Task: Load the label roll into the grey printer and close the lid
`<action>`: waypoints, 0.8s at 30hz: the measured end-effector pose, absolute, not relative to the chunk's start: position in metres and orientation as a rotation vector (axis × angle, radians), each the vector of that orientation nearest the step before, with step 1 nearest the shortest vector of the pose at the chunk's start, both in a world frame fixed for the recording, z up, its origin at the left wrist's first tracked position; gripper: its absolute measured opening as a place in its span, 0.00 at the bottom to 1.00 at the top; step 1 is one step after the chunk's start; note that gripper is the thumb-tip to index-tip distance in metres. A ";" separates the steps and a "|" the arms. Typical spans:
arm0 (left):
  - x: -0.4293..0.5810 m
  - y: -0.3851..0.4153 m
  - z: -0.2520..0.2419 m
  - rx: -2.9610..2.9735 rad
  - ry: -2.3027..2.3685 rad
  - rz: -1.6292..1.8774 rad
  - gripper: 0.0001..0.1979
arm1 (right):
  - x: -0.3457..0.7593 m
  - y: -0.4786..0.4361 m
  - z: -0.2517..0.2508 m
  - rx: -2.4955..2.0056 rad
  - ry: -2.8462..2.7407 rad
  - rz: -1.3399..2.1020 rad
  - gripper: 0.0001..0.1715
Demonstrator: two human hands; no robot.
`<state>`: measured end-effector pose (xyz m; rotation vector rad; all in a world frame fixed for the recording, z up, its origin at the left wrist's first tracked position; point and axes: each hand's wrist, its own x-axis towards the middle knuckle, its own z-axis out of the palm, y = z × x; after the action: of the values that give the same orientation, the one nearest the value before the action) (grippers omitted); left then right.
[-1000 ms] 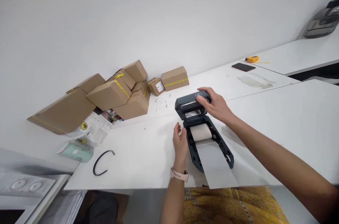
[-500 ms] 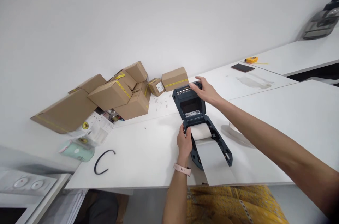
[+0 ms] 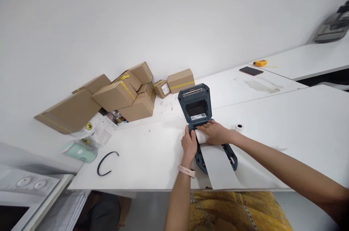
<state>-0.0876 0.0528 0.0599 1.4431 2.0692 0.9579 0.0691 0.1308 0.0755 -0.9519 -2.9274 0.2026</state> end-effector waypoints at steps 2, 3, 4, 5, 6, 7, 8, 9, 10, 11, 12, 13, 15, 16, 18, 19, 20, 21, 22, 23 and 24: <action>-0.088 0.052 0.063 1.480 2.062 0.945 0.30 | 0.060 0.132 0.075 -0.957 -2.936 0.187 0.46; -0.089 0.051 0.064 1.494 2.049 0.948 0.31 | 0.057 0.133 0.075 -0.960 -2.937 0.181 0.47; -0.090 0.051 0.065 1.499 2.037 0.957 0.32 | 0.055 0.133 0.075 -0.960 -2.939 0.177 0.48; -0.090 0.050 0.064 1.493 2.030 0.970 0.32 | 0.054 0.133 0.074 -0.957 -2.940 0.177 0.48; -0.091 0.049 0.064 1.484 2.025 0.986 0.33 | 0.054 0.133 0.074 -0.952 -2.939 0.181 0.48; -0.091 0.048 0.062 1.474 2.018 0.999 0.33 | 0.054 0.134 0.075 -0.946 -2.937 0.188 0.48; -0.091 0.048 0.061 1.461 2.012 1.010 0.34 | 0.055 0.135 0.076 -0.938 -2.935 0.194 0.49; -0.090 0.047 0.059 1.443 2.006 1.021 0.34 | 0.056 0.136 0.077 -0.929 -2.936 0.211 0.49; -0.090 0.047 0.057 1.424 1.995 1.029 0.35 | 0.057 0.137 0.080 -0.920 -2.941 0.244 0.49; -0.089 0.047 0.055 1.403 1.980 1.037 0.36 | 0.058 0.138 0.082 -0.913 -2.948 0.289 0.49; -0.089 0.048 0.053 1.379 1.959 1.044 0.36 | 0.059 0.138 0.086 -0.907 -2.959 0.341 0.48; -0.089 0.049 0.051 1.358 1.935 1.052 0.37 | 0.059 0.139 0.090 -0.904 -2.972 0.395 0.48; -0.090 0.051 0.047 1.336 1.882 1.070 0.38 | 0.060 0.139 0.100 -0.901 -2.988 0.510 0.46; -0.090 0.052 0.045 1.335 1.858 1.077 0.38 | 0.061 0.137 0.106 -0.895 -2.986 0.555 0.45; -0.092 0.053 0.042 1.339 1.817 1.080 0.39 | 0.068 0.134 0.120 -0.864 -2.957 0.643 0.44; -0.093 0.053 0.041 1.341 1.799 1.078 0.40 | 0.075 0.131 0.128 -0.835 -2.932 0.685 0.43; -0.094 0.053 0.040 1.345 1.784 1.077 0.40 | 0.084 0.128 0.137 -0.794 -2.909 0.720 0.42; -0.095 0.052 0.040 1.351 1.771 1.081 0.40 | 0.096 0.126 0.145 -0.741 -2.884 0.769 0.41; -0.095 0.052 0.039 1.360 1.761 1.088 0.41 | 0.111 0.124 0.152 -0.684 -2.851 0.840 0.40; -0.095 0.052 0.039 1.369 1.753 1.097 0.41 | 0.128 0.122 0.157 -0.633 -2.815 0.909 0.39; -0.095 0.051 0.038 1.377 1.747 1.104 0.41 | 0.147 0.121 0.160 -0.588 -2.744 1.036 0.39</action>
<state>-0.0945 0.0513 0.0384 1.3769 1.7468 1.1040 0.1474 0.1214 0.1604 -0.5883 -2.7445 1.0364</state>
